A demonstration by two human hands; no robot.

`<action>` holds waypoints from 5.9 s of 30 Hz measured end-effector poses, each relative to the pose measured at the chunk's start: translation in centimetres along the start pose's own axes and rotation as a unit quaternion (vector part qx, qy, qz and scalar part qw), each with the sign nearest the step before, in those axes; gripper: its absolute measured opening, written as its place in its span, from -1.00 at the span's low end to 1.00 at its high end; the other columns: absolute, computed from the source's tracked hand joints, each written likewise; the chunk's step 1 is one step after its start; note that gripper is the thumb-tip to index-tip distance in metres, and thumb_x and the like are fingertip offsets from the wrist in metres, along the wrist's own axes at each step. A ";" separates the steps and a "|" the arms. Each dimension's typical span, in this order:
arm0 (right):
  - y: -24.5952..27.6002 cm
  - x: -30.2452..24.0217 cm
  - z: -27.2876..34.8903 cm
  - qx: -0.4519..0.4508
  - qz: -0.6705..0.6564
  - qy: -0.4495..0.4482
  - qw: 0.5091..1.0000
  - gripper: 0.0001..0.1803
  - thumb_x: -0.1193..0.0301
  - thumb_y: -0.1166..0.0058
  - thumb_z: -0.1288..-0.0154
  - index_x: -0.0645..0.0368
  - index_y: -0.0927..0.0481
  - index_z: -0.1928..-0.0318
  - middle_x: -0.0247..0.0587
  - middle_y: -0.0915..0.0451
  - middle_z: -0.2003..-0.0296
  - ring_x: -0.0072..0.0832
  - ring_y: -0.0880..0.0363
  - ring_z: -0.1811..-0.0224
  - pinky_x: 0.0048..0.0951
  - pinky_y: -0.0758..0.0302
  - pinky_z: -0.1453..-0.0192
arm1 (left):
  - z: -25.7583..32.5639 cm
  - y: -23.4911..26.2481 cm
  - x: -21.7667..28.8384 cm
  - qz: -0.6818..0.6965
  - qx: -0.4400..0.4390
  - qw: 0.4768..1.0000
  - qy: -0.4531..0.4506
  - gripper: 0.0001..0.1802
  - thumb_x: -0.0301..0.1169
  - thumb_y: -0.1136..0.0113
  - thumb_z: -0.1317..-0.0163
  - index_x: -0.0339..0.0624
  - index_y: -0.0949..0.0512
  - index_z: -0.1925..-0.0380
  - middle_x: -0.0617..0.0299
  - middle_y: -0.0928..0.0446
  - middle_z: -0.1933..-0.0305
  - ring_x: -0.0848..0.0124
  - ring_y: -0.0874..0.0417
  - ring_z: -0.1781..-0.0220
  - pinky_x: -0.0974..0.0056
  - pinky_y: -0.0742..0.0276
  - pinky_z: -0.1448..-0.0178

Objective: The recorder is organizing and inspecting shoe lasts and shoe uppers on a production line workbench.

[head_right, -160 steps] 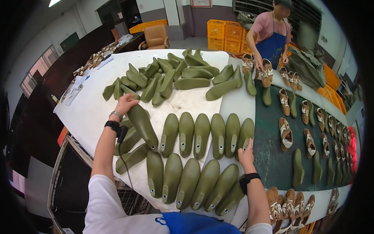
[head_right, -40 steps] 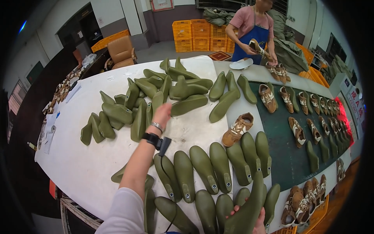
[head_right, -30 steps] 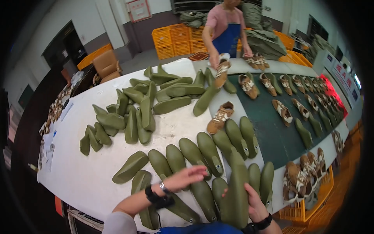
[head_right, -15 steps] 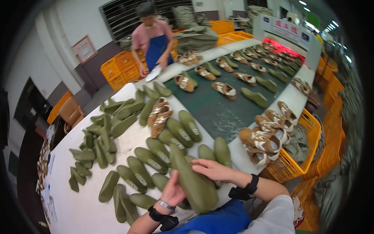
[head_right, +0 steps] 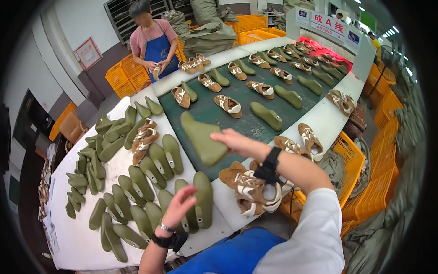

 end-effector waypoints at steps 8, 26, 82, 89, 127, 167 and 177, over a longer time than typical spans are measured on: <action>10.8 7.1 -14.6 0.135 0.638 -0.028 0.758 -0.50 0.21 -0.04 -0.05 0.30 -0.42 0.05 0.08 -0.55 0.21 -0.13 -0.53 0.10 -0.25 -0.46 0.04 | 7.0 -0.5 -7.9 -0.556 0.154 0.817 -0.019 -0.31 -0.08 -0.33 0.16 -0.17 -0.40 0.01 0.04 -0.25 -0.18 -0.10 -0.15 -0.22 -0.12 -0.08 -0.20; 4.5 4.6 0.4 -0.276 0.645 0.021 0.712 -0.67 0.09 -0.07 -0.06 0.00 -0.64 0.26 -0.17 -0.61 0.29 -0.22 -0.58 0.26 -0.34 -0.48 0.17 | 3.6 -3.1 -8.6 -0.574 0.229 0.786 -0.038 -0.32 -0.02 -0.19 0.05 -0.06 -0.33 -0.08 0.15 -0.38 -0.06 0.13 -0.24 -0.21 -0.15 -0.03 -0.23; -13.3 5.5 -30.6 -0.091 0.443 0.123 0.883 -0.48 0.12 0.00 -0.14 0.08 -0.39 -0.08 -0.05 -0.54 0.12 -0.18 -0.49 0.05 -0.26 -0.42 -0.01 | -11.1 34.9 -3.4 -0.231 0.329 0.915 0.034 0.12 -0.23 -0.40 0.14 -0.25 0.16 -0.29 -0.16 -0.01 -0.32 0.19 -0.08 -0.35 0.21 -0.08 -0.33; -13.7 6.7 -33.7 -0.089 0.402 0.136 0.901 -0.50 0.16 -0.06 -0.10 0.11 -0.42 -0.04 -0.11 -0.59 0.31 -0.23 -0.55 0.23 -0.29 -0.45 0.12 | -25.1 42.7 -14.1 -0.092 0.110 0.966 0.216 0.00 -0.08 -0.39 0.11 -0.34 -0.04 -0.20 0.04 -0.30 -0.15 0.30 -0.39 -0.12 0.25 -0.33 -0.16; -4.1 -8.3 -20.4 0.254 0.728 0.268 0.578 -0.73 0.09 -0.16 0.19 -0.01 -0.63 0.53 -0.35 -0.54 0.50 -0.37 -0.39 0.20 -0.28 -0.23 0.21 | -20.7 34.6 3.8 -0.071 0.183 0.980 0.003 -0.59 -0.61 -0.15 0.01 -0.29 -0.41 0.08 0.21 -0.52 0.17 0.42 -0.55 0.19 0.36 -0.48 0.07; 3.5 8.4 22.4 0.085 0.564 0.215 0.792 -0.51 0.19 -0.16 -0.01 -0.07 -0.42 -0.01 -0.17 -0.41 0.09 -0.14 -0.40 0.06 -0.20 -0.44 0.07 | -6.1 -13.0 -7.6 -0.028 -0.051 0.985 0.165 -0.31 -0.05 0.09 -0.27 0.13 0.12 -0.31 0.13 -0.17 -0.27 0.26 -0.26 -0.23 0.01 -0.29 -0.17; 1.5 9.0 20.3 0.091 0.607 0.216 0.759 -0.52 0.38 -0.21 0.09 -0.02 -0.47 0.05 -0.17 -0.37 0.06 -0.15 -0.34 0.07 -0.28 -0.42 0.02 | -1.0 -12.5 -7.2 0.168 -0.141 0.964 0.153 -0.13 -0.20 -0.22 -0.12 -0.03 0.11 -0.30 0.10 -0.39 -0.08 0.37 -0.46 -0.06 0.21 -0.43 -0.08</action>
Point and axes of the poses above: each hand's wrist, its own z-axis away from the middle knuckle, its own y-axis out of the back of the hand, x = y × z, the point moved 7 cm from there along -z, towards the middle knuckle
